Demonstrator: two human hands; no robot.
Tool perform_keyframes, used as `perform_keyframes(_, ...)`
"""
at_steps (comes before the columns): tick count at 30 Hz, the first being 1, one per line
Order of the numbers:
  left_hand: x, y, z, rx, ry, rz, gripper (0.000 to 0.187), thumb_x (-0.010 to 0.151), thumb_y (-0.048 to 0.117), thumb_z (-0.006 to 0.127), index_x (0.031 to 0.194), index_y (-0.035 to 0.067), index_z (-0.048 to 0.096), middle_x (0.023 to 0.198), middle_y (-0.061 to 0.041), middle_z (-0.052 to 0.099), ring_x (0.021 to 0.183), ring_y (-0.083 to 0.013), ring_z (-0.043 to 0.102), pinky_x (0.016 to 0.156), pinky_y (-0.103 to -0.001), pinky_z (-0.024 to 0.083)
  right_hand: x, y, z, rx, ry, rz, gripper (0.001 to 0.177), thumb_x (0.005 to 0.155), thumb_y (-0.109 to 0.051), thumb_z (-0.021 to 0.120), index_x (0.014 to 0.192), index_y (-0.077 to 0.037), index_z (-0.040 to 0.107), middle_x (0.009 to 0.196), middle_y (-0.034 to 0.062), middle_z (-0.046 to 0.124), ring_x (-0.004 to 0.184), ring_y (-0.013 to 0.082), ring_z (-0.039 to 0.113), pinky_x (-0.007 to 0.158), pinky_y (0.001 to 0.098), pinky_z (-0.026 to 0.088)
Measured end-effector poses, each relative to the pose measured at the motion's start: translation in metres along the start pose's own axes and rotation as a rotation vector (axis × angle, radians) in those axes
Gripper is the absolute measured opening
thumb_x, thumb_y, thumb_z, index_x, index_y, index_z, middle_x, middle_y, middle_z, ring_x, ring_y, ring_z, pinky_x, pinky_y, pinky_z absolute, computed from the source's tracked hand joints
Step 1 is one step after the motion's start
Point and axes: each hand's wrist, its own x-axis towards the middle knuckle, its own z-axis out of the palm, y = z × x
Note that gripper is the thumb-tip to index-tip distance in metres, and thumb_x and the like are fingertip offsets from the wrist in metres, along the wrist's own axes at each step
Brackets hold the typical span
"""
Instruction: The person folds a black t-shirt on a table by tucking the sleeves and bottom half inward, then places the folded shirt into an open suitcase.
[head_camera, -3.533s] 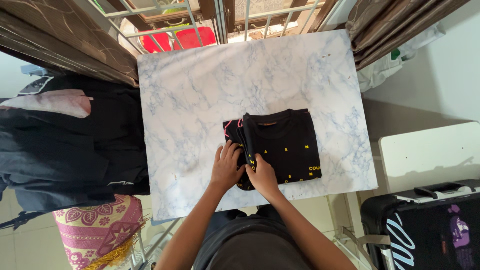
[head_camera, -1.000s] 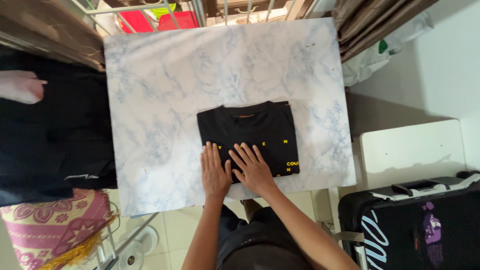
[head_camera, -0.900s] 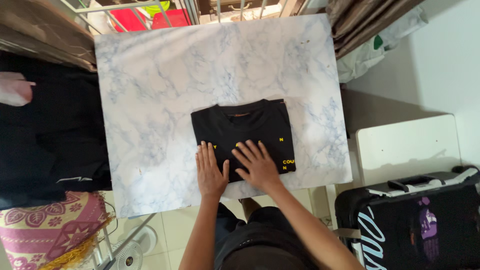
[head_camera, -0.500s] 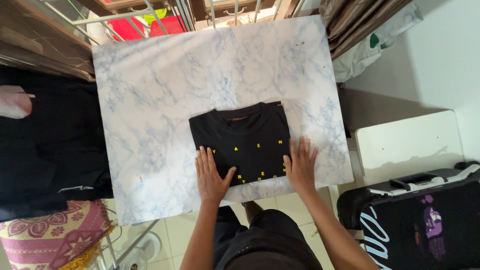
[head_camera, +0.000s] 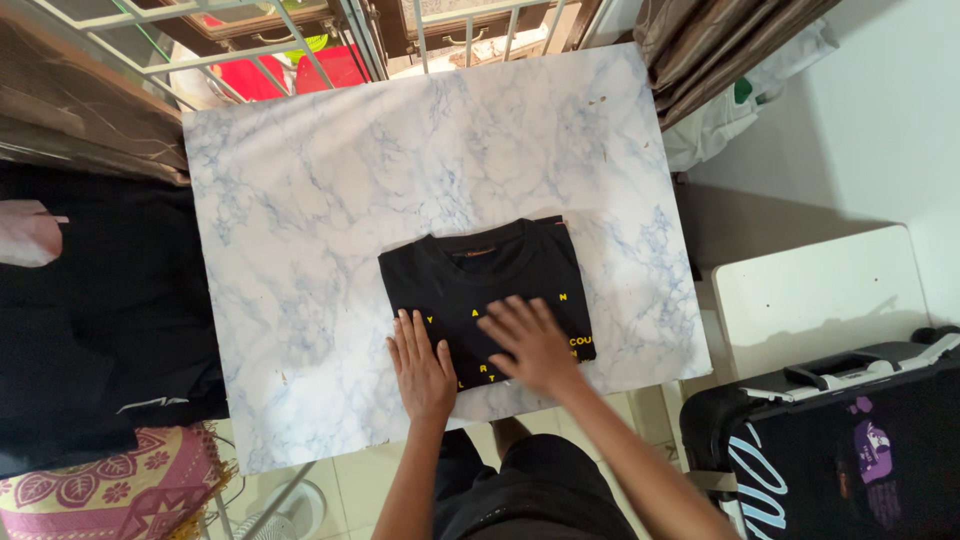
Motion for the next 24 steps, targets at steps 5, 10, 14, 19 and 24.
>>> perform_keyframes(5, 0.000, -0.002, 0.001, 0.002, 0.010, 0.026, 0.063, 0.106, 0.030, 0.043, 0.158, -0.002, 0.029, 0.165, -0.025, 0.027, 0.156, -0.0369, 0.020, 0.126, -0.051, 0.011, -0.040, 0.066, -0.027, -0.245, 0.018, 0.288, 0.062, 0.100, -0.046, 0.049, 0.155, -0.022, 0.038, 0.163, 0.0046, 0.034, 0.149, 0.0333, 0.028, 0.121, 0.0610, 0.016)
perform_keyframes(10, 0.013, 0.007, -0.005, -0.056, 0.047, -0.022, 0.065, 0.103, 0.029, 0.047, 0.156, -0.003, 0.029, 0.164, -0.022, 0.030, 0.155, -0.0355, 0.022, 0.125, -0.055, 0.008, -0.029, 0.081, -0.026, -0.072, 0.365, 0.513, 0.064, 0.108, -0.035, 0.043, 0.160, 0.001, 0.031, 0.166, 0.0221, 0.030, 0.156, 0.0417, 0.021, 0.125, 0.0612, 0.014)
perform_keyframes(14, 0.057, 0.018, -0.003, -0.004, 0.065, 0.100, 0.058, 0.107, 0.024, 0.044, 0.157, -0.002, 0.033, 0.166, -0.018, 0.033, 0.157, -0.0356, 0.023, 0.128, -0.053, 0.012, 0.019, 0.067, -0.026, 0.055, 0.365, 0.357, 0.064, 0.109, -0.034, 0.045, 0.158, 0.004, 0.032, 0.164, 0.0239, 0.032, 0.157, 0.0394, 0.023, 0.129, 0.0559, 0.016)
perform_keyframes(19, 0.111, 0.016, 0.007, 0.089, 0.052, 0.214, 0.057, 0.109, 0.022, 0.041, 0.159, -0.005, 0.033, 0.167, -0.018, 0.034, 0.158, -0.0355, 0.025, 0.130, -0.051, 0.015, 0.079, 0.068, -0.030, -0.019, 0.300, 0.279, 0.065, 0.108, -0.033, 0.047, 0.156, 0.008, 0.032, 0.164, 0.0261, 0.033, 0.155, 0.0412, 0.024, 0.128, 0.0517, 0.018)
perform_keyframes(24, 0.116, 0.011, 0.008, 0.122, -0.015, 0.168, 0.062, 0.103, 0.027, 0.045, 0.157, -0.002, 0.034, 0.165, -0.015, 0.034, 0.154, -0.0342, 0.026, 0.126, -0.051, 0.015, 0.089, 0.066, -0.037, -0.005, 0.280, 0.280, 0.068, 0.105, -0.034, 0.050, 0.157, 0.006, 0.032, 0.163, 0.0231, 0.035, 0.155, 0.0379, 0.025, 0.128, 0.0508, 0.017)
